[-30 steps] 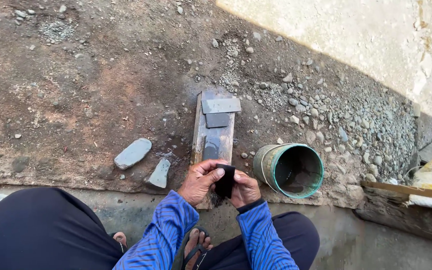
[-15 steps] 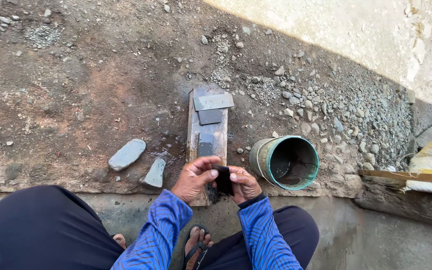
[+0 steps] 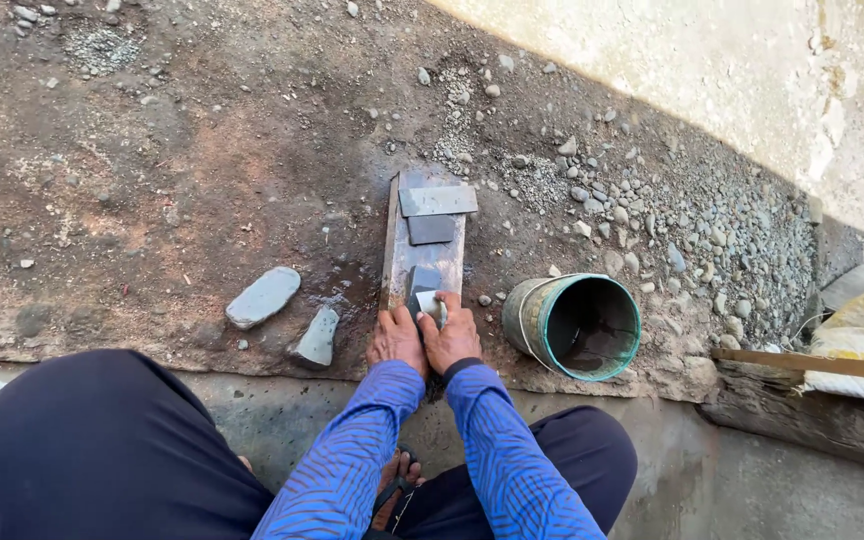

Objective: Sharpening small metal tools or blades by rubbing them against a wet whetstone.

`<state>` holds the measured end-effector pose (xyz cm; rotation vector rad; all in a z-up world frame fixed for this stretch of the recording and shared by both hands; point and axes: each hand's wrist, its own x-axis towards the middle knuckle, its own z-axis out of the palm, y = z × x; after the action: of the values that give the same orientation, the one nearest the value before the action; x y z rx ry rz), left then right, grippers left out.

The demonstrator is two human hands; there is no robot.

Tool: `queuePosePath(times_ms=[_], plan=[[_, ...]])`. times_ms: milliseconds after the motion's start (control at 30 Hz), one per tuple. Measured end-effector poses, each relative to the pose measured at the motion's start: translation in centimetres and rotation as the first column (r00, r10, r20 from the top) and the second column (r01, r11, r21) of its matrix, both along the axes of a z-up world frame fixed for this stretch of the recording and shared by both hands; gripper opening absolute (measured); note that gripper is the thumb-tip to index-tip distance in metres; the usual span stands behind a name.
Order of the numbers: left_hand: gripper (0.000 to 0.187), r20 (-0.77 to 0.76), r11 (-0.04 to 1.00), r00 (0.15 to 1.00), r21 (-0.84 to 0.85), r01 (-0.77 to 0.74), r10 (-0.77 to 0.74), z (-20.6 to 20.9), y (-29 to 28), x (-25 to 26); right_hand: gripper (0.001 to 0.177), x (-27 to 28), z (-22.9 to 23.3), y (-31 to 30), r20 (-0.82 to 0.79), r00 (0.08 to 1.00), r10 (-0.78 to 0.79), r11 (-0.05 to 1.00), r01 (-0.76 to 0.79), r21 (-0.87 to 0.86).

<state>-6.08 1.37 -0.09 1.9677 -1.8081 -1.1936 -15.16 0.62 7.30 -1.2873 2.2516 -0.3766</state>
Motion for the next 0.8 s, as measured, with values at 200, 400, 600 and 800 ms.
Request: queuePosePath(times_ms=[200,400,600,800], plan=[[0.047,-0.084,0.965,0.995,0.260,-0.029,0.053,4.7,-0.9,3.6,0.051,1.7,0.2,-0.5,-0.110,0.993,-0.044,0.986,0.061,0.156],[0.037,-0.178,0.896,0.982,0.442,0.030,0.055,4.3,-1.0,6.6,0.048,4.4,2.5,0.9,-0.124,0.985,-0.120,0.963,0.146,0.226],[0.027,-0.289,0.923,0.952,0.385,0.019,0.101,1.5,-0.8,6.7,0.044,4.5,0.7,1.1,-0.136,0.974,-0.180,0.954,0.207,0.218],[0.033,-0.309,0.928,0.946,0.371,0.026,0.098,0.9,0.4,6.6,0.042,4.1,0.0,-0.6,-0.169,0.970,-0.178,0.953,0.212,0.217]])
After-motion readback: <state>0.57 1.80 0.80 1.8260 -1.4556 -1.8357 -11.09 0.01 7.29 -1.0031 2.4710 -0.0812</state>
